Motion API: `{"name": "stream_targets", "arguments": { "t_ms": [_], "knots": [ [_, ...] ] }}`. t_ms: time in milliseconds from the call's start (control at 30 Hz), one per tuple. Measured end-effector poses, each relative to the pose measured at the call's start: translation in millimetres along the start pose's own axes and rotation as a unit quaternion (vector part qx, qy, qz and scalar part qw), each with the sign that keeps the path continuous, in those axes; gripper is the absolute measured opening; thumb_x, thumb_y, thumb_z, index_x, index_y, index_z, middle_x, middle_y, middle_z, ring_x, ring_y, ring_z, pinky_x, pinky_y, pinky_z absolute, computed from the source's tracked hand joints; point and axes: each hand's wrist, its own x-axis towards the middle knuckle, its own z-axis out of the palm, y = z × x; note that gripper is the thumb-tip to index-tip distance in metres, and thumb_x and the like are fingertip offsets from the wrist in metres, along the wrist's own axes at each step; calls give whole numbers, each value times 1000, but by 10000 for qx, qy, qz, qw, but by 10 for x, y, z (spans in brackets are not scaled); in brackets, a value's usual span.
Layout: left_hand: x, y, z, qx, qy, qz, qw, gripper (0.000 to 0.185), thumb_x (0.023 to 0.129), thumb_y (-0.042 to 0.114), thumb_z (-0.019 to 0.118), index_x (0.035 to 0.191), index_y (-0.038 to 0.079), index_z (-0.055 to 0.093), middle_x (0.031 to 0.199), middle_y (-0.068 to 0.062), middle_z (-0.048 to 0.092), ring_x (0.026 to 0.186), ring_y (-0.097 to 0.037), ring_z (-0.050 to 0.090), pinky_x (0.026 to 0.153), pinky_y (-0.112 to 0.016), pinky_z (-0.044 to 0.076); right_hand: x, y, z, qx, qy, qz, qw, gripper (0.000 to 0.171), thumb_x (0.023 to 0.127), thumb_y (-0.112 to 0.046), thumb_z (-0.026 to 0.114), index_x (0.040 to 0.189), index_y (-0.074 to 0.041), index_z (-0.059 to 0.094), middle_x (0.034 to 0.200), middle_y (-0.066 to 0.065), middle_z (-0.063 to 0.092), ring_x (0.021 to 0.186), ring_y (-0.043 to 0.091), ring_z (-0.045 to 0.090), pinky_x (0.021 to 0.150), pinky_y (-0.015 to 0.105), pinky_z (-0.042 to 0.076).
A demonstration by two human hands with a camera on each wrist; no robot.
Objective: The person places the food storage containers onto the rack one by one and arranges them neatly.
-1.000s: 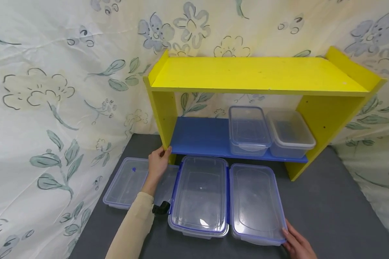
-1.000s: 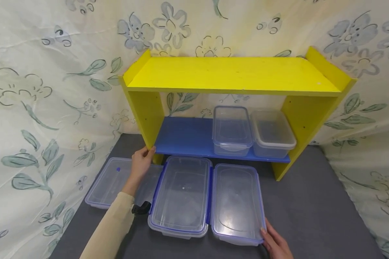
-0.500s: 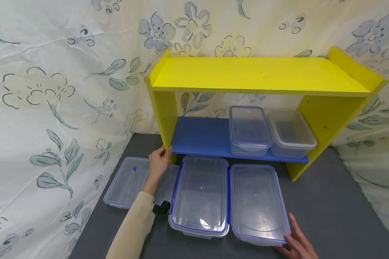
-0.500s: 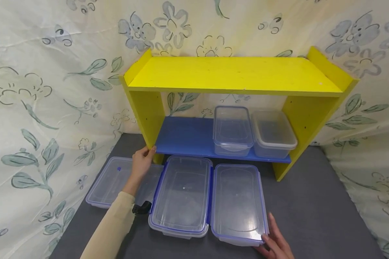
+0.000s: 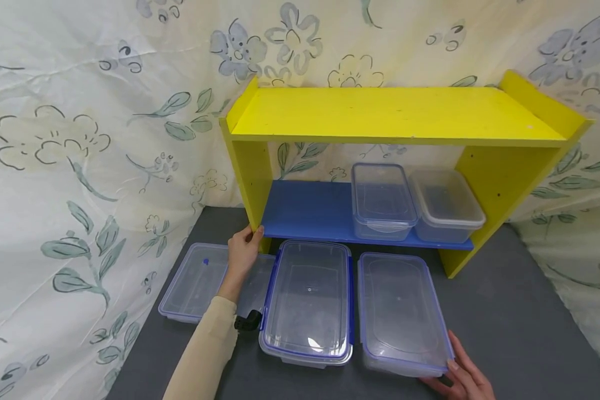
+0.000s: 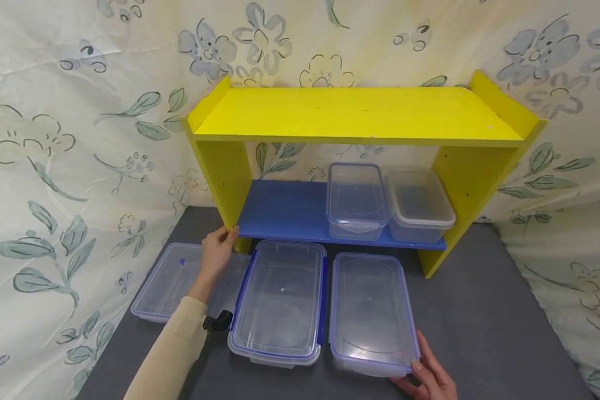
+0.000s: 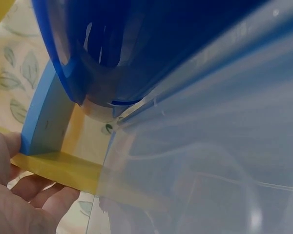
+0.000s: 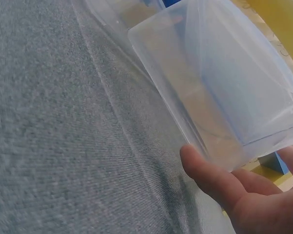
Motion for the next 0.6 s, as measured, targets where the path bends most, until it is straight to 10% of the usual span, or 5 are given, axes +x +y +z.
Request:
{"name": "stream_targets", "arguments": {
  "t_ms": [600],
  "knots": [
    [-19, 2, -1, 38, 35, -15, 10000, 25, 95, 30, 62, 88, 7, 70, 70, -14, 65, 60, -24, 53, 53, -29, 41, -44, -58, -37, -6, 25, 106, 9999, 44, 102, -12, 48, 133, -43, 53, 120, -26, 62, 104, 8, 66, 78, 45, 57]
  ]
}}
